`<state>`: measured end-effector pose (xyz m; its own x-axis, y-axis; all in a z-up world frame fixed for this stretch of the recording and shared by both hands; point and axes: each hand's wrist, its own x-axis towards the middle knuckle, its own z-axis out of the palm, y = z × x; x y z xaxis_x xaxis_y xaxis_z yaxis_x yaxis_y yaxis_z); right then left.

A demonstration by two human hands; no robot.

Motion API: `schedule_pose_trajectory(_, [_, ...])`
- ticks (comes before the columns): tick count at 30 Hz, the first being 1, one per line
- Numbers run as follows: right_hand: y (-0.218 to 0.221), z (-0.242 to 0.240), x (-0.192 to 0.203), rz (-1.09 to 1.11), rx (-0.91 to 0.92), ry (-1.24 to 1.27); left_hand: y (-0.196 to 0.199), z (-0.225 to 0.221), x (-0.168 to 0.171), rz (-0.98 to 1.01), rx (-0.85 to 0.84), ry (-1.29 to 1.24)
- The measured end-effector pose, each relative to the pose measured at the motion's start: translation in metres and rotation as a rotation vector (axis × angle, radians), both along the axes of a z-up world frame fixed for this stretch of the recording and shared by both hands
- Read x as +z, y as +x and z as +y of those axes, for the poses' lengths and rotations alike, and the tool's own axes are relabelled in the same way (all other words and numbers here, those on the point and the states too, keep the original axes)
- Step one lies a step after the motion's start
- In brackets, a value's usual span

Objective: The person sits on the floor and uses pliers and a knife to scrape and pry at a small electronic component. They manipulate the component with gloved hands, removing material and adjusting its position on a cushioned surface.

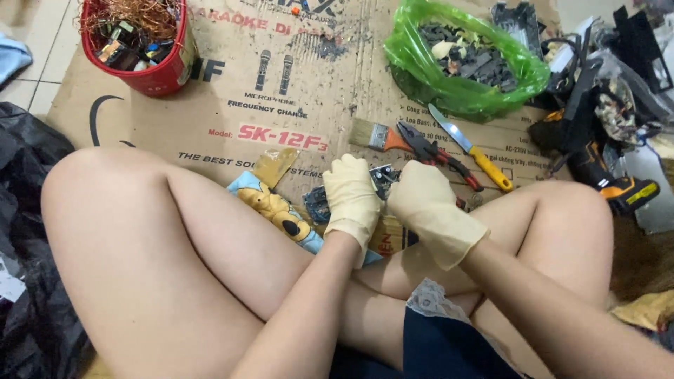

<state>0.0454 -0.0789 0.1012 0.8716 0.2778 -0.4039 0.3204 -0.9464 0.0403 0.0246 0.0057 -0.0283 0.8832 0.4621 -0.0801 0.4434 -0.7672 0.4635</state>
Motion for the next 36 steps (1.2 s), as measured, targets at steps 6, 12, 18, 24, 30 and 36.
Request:
schedule_pose_trajectory(6, [-0.030, -0.001, -0.032, -0.084, -0.074, 0.014, -0.010, -0.003, 0.011, -0.033, 0.024, 0.024])
schedule_pose_trajectory(12, [-0.062, 0.003, -0.038, -0.161, -0.039, 0.056, -0.009, 0.003, 0.008, -0.007, -0.006, 0.053])
schedule_pose_trajectory(18, [-0.029, -0.029, -0.022, -0.093, -0.048, 0.274, -0.005, 0.005, 0.014, -0.017, -0.060, 0.080])
schedule_pose_trajectory(24, [0.035, -0.038, 0.032, 0.068, -0.034, 0.129, -0.014, 0.003, 0.014, -0.025, -0.015, 0.038])
schedule_pose_trajectory(30, [0.066, -0.035, 0.011, 0.104, 0.087, -0.017, -0.013, 0.003, 0.009, -0.016, -0.002, 0.015])
schedule_pose_trajectory(36, [0.071, -0.016, 0.035, 0.157, 0.241, -0.101, -0.011, 0.002, 0.019, -0.014, -0.007, -0.017])
